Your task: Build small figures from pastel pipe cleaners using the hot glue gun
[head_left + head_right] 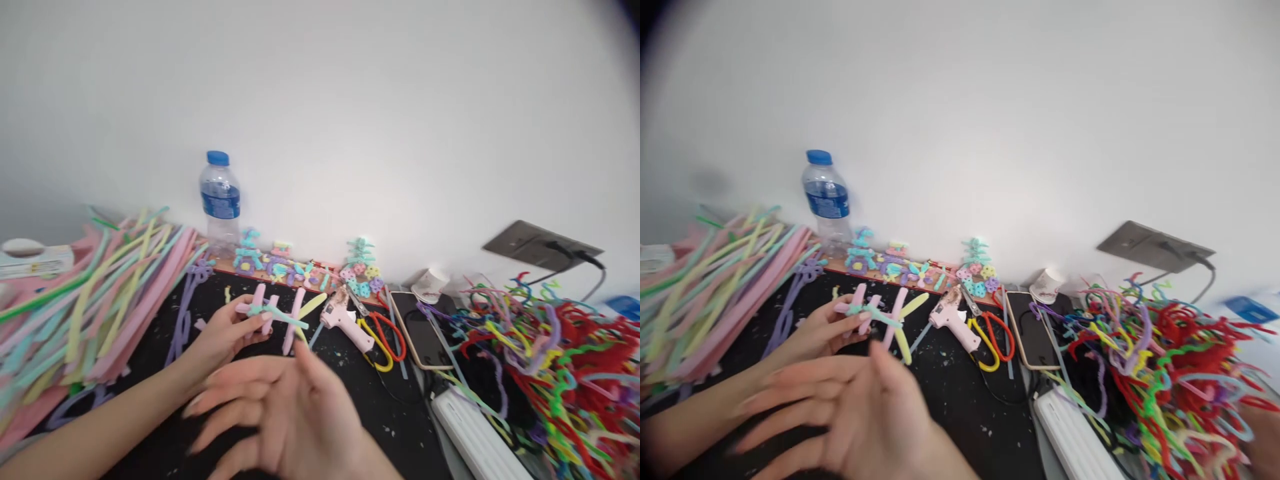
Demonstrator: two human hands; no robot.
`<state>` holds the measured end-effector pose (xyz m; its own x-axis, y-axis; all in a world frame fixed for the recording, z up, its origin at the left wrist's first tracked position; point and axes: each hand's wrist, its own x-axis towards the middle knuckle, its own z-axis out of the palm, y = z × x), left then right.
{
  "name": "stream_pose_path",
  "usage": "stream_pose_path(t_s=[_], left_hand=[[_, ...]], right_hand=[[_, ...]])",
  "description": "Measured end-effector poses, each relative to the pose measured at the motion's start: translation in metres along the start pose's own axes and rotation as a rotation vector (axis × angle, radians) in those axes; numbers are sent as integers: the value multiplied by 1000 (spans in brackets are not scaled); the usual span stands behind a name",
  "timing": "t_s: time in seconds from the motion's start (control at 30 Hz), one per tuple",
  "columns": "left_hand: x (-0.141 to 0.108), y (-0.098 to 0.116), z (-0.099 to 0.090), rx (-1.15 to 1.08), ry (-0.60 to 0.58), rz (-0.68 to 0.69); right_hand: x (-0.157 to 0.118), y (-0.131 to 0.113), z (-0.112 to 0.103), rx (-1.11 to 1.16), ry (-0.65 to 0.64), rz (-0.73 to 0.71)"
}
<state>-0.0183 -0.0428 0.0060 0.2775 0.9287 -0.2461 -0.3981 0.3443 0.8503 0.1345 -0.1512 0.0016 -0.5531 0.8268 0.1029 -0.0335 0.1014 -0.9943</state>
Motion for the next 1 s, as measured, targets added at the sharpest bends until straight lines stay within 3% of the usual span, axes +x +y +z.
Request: stream_pose_path(t_s=[0.07,0.13,0.23,0.33,0.53,0.77,1.0], left_hand=[[0,1,-1,-7,14,25],[-2,2,0,-16,1,44],[-5,3,0,-5,3,59],[-5,4,0,14,1,66],[-4,6,1,74,15,76],[-8,7,3,220,-30,89],[-8,5,4,350,-110,149]], right_hand=[[24,-28,-20,339,-51,121],[34,-46,-33,628,-11,240],[32,-51,-41,692,83,334],[29,-41,-43,664,127,325],[31,-22,-41,409,428,124],[22,0,-46,-127,739,86],[20,0,-48,-574,607,0]])
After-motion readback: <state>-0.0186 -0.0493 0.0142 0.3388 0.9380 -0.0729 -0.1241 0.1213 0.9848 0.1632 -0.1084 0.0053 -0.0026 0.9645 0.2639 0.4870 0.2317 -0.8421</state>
